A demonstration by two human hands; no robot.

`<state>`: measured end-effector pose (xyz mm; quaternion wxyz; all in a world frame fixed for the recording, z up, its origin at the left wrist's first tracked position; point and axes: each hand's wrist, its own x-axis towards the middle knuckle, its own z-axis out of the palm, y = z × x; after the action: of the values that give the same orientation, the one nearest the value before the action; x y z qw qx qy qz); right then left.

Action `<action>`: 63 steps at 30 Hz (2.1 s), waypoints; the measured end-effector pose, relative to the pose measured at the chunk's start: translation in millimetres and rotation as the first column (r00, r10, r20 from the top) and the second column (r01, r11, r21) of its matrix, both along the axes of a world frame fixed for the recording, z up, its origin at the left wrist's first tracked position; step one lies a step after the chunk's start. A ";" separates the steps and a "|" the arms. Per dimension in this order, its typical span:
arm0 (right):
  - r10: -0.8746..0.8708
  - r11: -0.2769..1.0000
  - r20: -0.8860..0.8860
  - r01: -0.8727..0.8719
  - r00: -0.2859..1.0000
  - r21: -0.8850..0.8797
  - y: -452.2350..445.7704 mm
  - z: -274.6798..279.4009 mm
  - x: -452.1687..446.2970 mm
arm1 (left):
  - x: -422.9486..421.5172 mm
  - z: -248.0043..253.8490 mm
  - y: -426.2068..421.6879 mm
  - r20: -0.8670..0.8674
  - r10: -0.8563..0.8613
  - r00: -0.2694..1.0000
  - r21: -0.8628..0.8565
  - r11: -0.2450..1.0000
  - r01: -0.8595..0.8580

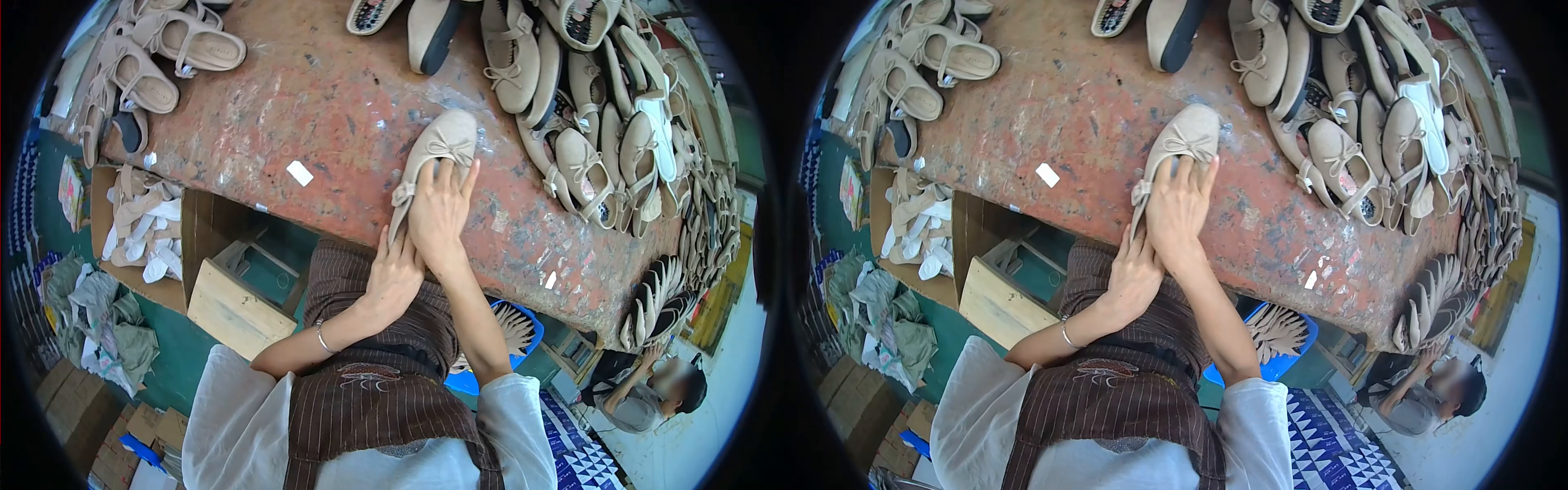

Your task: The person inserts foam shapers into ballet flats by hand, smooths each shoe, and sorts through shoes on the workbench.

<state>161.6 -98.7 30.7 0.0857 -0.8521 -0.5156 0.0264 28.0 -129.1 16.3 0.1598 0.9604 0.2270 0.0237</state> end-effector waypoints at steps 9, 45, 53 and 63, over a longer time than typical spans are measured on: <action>0.072 0.995 -0.083 -0.077 0.994 -0.057 -0.3 -4.9 18.1 | 6.6 -5.4 0.4 0.071 0.050 0.996 0.105 0.993 -0.057; 0.463 0.884 -0.397 -0.380 0.792 0.274 -12.6 29.1 61.0 | 38.2 16.8 26.1 0.282 0.257 0.924 -0.126 0.965 -0.230; -0.453 0.686 -0.258 0.518 0.854 0.511 -74.3 138.5 303.8 | -21.8 82.5 205.0 0.599 0.252 0.760 0.102 0.917 -0.385; -0.507 0.806 -0.069 0.501 0.859 0.314 -2.5 150.1 369.5 | 132.5 164.5 314.9 0.368 0.511 0.777 -0.375 0.846 -0.379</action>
<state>531.0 -101.2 180.8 0.2224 -0.9328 -0.2691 -0.0893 160.6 185.8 180.8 0.3322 0.8127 0.4068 0.2524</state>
